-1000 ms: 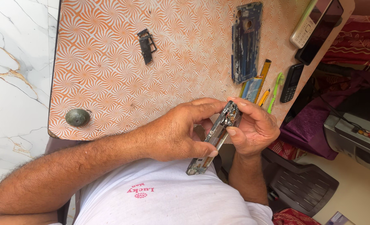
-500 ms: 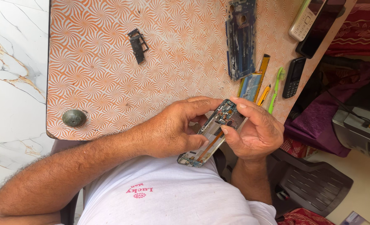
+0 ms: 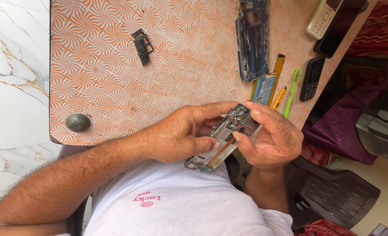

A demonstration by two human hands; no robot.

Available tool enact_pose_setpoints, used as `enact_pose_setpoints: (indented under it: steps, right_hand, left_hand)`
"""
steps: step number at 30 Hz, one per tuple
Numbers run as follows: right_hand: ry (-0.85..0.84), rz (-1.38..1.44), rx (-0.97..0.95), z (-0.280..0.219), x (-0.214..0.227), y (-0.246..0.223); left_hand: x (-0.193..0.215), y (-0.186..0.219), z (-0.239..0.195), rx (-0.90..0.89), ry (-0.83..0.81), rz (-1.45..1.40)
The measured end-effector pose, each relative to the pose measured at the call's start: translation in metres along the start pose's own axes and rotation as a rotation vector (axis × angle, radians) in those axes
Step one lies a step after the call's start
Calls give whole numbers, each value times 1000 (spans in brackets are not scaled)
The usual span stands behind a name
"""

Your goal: The person disassembles a mobile phone, removing the back cover and battery. They use a yellow plastic pry tool to detach the motherboard from the phone's frame and place it on the table. The person then handles the empty phone frame and the motherboard separately.

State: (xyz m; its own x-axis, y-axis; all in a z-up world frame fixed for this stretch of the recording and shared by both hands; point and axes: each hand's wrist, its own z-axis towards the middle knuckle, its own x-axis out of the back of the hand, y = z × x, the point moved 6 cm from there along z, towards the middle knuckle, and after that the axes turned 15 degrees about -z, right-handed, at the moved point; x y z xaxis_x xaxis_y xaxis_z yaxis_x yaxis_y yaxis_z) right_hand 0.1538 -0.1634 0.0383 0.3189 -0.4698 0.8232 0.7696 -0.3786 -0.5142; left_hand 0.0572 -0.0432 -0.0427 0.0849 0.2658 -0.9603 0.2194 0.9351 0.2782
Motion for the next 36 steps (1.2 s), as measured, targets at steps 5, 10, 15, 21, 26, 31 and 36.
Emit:
enact_pose_setpoints:
  steps: [5,10,15,21,26,31,36]
  right_hand:
    - [-18,-25,11,0,4,-6]
    - [-32,-46,15,2,4,-7]
    - [-27,-39,-11,-1,2,-3]
    - [4,186,-79,-9,-8,25]
    - [-9,480,-200,-27,-18,51]
    - [16,661,-260,-41,-24,66]
    - [30,714,-255,-43,-30,70]
  left_hand:
    - [3,-7,-1,116,47,-34]
    - [1,-6,0,128,59,-29]
    - [0,-3,-1,127,54,-33]
    - [-3,1,-5,73,-35,-59]
    - [-2,-4,-5,90,-42,-63]
    - [-1,-5,-5,91,-35,-78]
    - [1,-1,-4,94,-17,27]
